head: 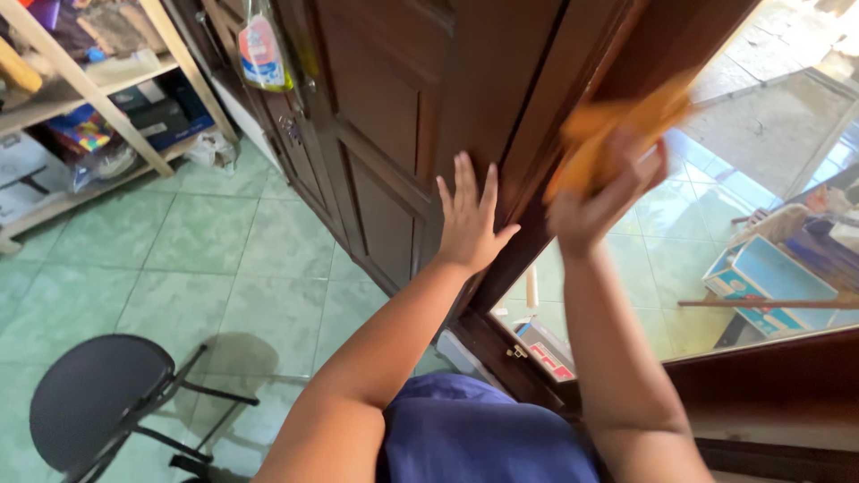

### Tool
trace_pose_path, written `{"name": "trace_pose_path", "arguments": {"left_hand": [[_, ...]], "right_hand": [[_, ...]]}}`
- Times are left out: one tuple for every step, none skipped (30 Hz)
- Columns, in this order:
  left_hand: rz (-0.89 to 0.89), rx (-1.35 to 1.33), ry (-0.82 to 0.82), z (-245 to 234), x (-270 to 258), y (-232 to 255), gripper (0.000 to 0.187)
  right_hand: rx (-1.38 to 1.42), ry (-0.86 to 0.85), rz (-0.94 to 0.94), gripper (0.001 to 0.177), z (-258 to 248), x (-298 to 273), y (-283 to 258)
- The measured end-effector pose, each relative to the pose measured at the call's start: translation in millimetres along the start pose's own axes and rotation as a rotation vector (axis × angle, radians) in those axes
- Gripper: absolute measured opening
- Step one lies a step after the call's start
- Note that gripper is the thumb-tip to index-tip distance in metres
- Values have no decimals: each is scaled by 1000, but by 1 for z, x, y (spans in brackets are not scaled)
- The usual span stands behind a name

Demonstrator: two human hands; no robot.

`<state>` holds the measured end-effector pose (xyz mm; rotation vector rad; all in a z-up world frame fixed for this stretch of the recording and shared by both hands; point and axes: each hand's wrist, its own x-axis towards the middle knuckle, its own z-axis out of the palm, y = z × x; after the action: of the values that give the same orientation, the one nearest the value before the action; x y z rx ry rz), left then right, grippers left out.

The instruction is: The person wipes the slats of window blinds with a cloth, then cleans the frame and edges of a glass door.

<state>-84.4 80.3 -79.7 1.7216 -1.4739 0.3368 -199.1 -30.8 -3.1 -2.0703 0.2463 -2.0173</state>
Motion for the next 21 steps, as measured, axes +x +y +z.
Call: {"name": "trace_pose_path", "arguments": {"left_hand": [[-117, -16, -69, 2, 9, 4, 112], [-233, -34, -138, 2, 14, 7, 117], [-239, -32, -133, 3, 15, 7, 117], [-242, -5, -134, 6, 15, 6, 116], [-241, 21, -136, 11, 14, 2, 115], [-242, 23, -131, 19, 9, 1, 115], [-228, 23, -81, 27, 4, -1, 112], [-213, 23, -32, 36, 1, -5, 109], [-207, 24, -27, 44, -3, -11, 109], [-205, 23, -22, 52, -6, -17, 108], [-203, 19, -21, 60, -10, -22, 106], [-198, 18, -20, 65, -12, -26, 106], [-181, 23, -12, 67, -13, -29, 104], [-164, 27, -4, 66, -12, -30, 103], [-157, 28, -6, 63, -12, -29, 103], [-191, -30, -60, 58, -12, -26, 107], [-224, -88, -114, 52, -10, -22, 112], [-218, -88, -116, 47, -6, -19, 112], [-220, -69, -138, 42, -4, -17, 110], [-222, -49, -159, 39, -2, -16, 107], [-218, -53, -167, 37, -3, -14, 107]], "right_hand": [[-46, -47, 29, 62, -5, 27, -3], [-65, -73, 43, 68, 3, 45, -6], [-86, -97, 56, 73, 10, 60, -5], [-128, -185, 33, 77, 27, 67, -2], [-173, -221, 20, 77, 35, 61, -1], [-217, -257, 6, 77, 43, 51, 4], [-261, -237, -3, 73, 46, 33, 8], [-289, -248, 5, 76, 45, 11, 13], [-317, -263, 18, 78, 42, -18, 15], [-322, -304, 74, 78, 40, -46, 19], [-317, -318, 68, 71, 38, -75, 21], [-284, -358, 120, 68, 28, -103, 20], [-252, -396, 173, 65, 18, -125, 17], [-251, -373, 234, 58, 10, -139, 16], [-249, -349, 297, 52, 4, -144, 16], [-251, -342, 299, 52, -1, -138, 19], [-172, -307, 299, 51, -9, -125, 20], [-94, -271, 298, 52, -16, -107, 17], [-144, -187, 205, 51, -18, -82, 16], [-193, -105, 110, 50, -16, -52, 17], [-108, -70, 130, 55, -19, -24, 13]]}}
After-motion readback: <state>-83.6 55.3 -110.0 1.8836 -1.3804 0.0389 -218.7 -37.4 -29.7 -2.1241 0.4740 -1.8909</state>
